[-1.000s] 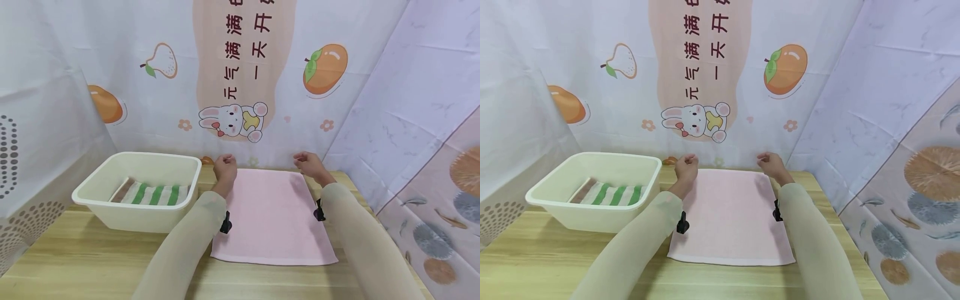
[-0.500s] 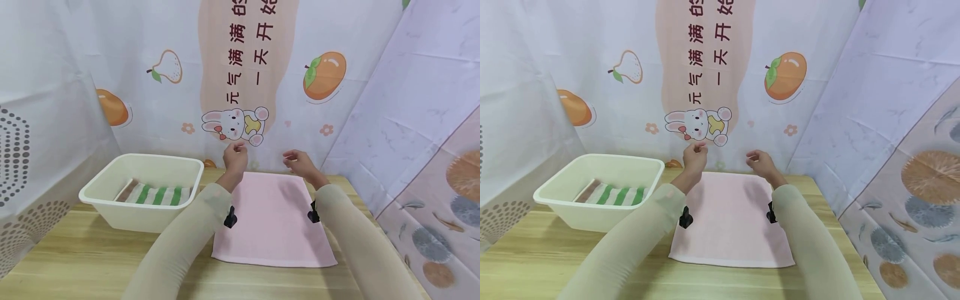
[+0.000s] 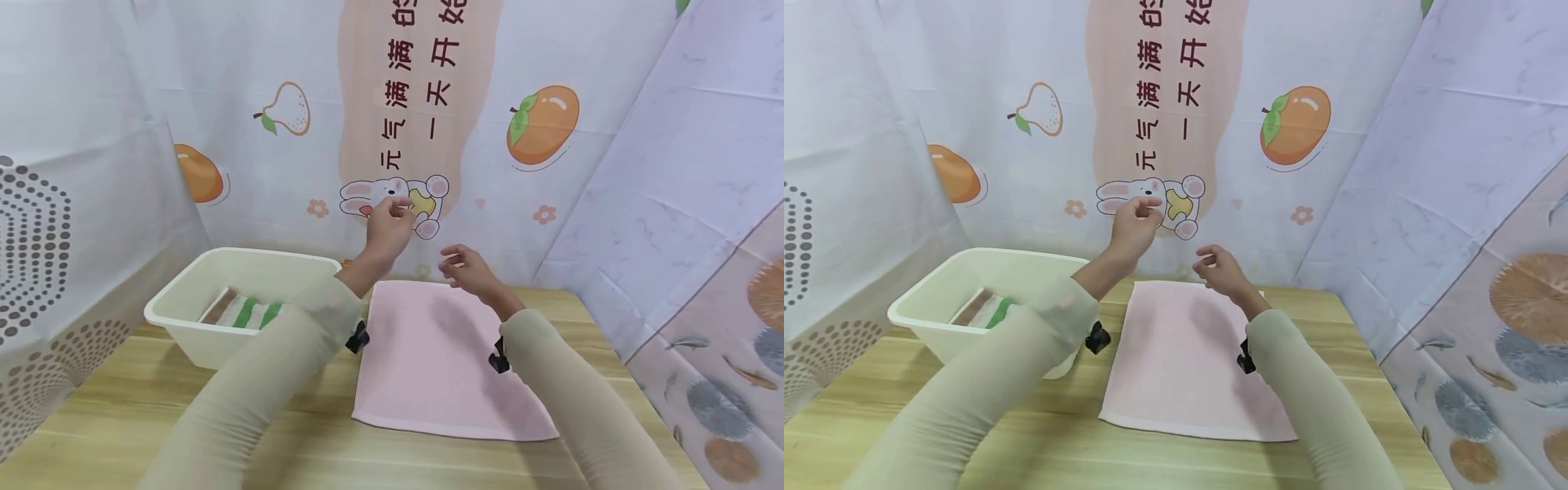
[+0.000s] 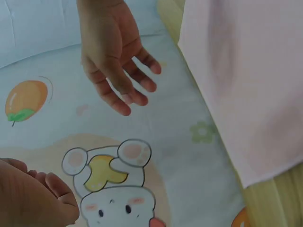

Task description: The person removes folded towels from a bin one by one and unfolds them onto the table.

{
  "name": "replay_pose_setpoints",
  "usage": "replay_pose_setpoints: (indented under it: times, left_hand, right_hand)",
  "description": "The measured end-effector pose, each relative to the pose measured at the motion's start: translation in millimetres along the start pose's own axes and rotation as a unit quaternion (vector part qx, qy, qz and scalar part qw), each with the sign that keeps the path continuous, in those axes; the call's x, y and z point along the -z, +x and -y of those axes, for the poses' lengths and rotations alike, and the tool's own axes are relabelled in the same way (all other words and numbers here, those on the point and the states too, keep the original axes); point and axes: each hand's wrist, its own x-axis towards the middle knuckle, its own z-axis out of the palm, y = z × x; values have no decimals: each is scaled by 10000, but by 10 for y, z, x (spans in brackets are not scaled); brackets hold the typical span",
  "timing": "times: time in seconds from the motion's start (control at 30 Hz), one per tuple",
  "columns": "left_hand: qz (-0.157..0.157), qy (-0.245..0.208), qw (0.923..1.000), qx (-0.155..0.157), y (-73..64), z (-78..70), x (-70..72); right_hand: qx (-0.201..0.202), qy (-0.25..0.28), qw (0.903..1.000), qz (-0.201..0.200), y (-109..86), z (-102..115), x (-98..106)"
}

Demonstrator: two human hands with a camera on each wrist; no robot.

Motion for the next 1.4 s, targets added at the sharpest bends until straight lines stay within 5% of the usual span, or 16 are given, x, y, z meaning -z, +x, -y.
replay_pose_setpoints:
  times: [0.33,0.57,0.67,0.83,0.93,1.03,1.27,1.4]
  left_hand:
    - [627,999,9906,-688,95,-189,506]
    - [1774,1907,9628,-716,206,-167,870]
    - [2224,2618,9356,-808,253,-138,1027]
    - [3166,3691,8682,-982,342,-96,1337]
    - [3633,4046,8352,-819,375,-54,1533]
    - [4086,4216,8087,-370,393,-5,1692]
    - [5060,4307,7355,1324,437,158,1839]
    - [5164,4366,7136,1829,454,293,1841]
  right_hand:
    - [82,519,9985,163,-20,212,-308]
    - [104,802,9960,384,-77,344,-554]
    - [128,934,9946,440,-121,419,-673]
    - [172,1126,9925,449,-185,547,-879]
    - [205,1287,9902,498,-218,596,-1014]
    - [210,1479,9871,571,-258,624,-1149]
    - [-59,2068,9757,728,-367,672,-1399]
    - [-392,2367,9676,784,-407,721,-1502]
